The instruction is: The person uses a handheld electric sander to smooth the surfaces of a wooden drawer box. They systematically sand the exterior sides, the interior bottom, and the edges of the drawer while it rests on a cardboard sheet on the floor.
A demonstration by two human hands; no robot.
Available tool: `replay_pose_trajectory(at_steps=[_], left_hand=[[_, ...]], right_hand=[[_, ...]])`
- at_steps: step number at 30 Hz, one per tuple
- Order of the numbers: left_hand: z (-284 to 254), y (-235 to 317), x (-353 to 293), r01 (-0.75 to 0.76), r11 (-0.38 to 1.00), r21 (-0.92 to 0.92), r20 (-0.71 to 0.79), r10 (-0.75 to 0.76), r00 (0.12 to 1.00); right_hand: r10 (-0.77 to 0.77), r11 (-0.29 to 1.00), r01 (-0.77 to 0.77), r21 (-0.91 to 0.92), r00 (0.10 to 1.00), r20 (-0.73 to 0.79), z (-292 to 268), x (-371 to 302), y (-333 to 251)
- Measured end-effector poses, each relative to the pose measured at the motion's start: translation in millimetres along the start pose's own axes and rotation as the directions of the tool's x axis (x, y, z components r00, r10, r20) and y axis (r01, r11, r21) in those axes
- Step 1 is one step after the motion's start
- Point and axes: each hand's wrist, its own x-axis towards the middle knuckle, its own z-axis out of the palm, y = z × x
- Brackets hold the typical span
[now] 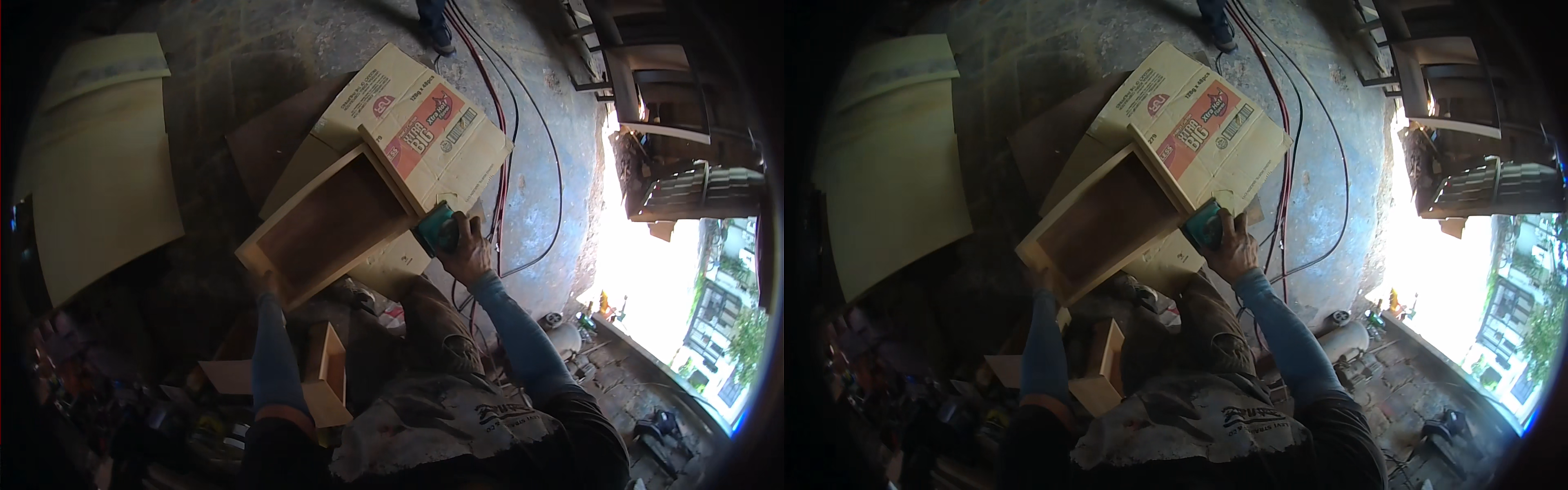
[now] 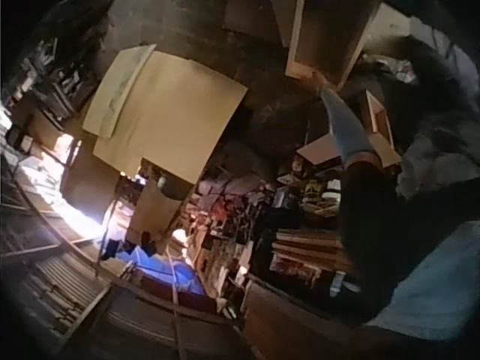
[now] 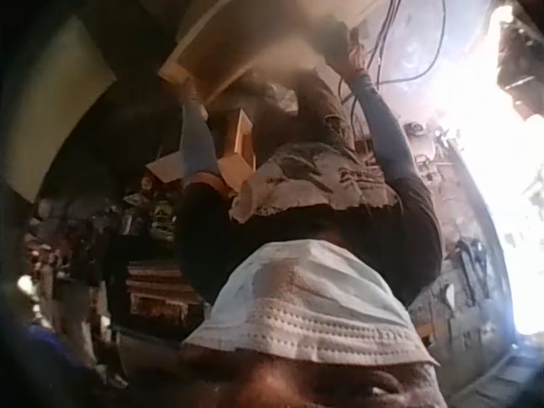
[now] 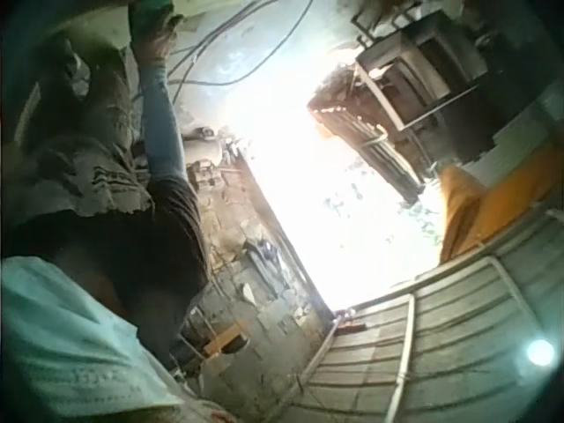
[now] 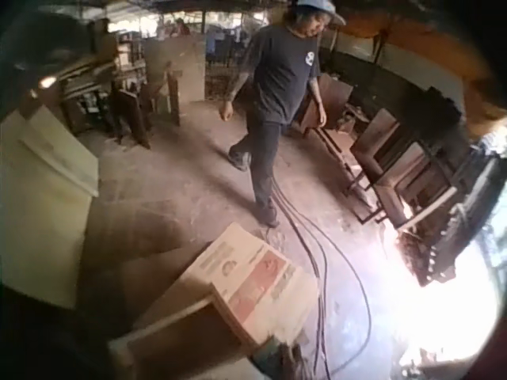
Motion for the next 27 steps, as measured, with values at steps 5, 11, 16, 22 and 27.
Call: replay_pose_trajectory(at_steps=[5, 11, 16, 22, 27], left_hand=[[16.4, 82.8, -122.9, -0.562, 0.813, -0.155, 0.177, 0.582, 0.793], [94.3, 77.1, -143.0, -0.576, 0.801, 0.163, 0.190, 0.547, 0.815], [103.6, 74.0, -135.9, -0.554, 0.802, 0.222, 0.249, 0.502, 0.828], [96.1, 71.5, -143.3, -0.533, 0.816, 0.221, 0.221, 0.491, 0.843], [108.7, 73.1, -142.6, -0.536, 0.821, 0.197, 0.187, 0.505, 0.842]], right_hand=[[-0.063, 0.993, 0.068, -0.092, 0.997, 0.053, 3.7, 63.8, -65.6], [-0.183, 0.975, 0.178, -0.130, 0.983, -0.029, 22.1, 199.1, -174.4], [-0.168, 0.971, 0.167, -0.172, 0.986, 0.004, 27.7, 213.7, -176.7], [-0.046, 0.990, 0.056, -0.127, 0.996, 0.076, 11.1, 121.4, -147.3], [-0.206, 0.961, 0.196, -0.193, 0.978, -0.031, 36.0, 206.0, -200.0]])
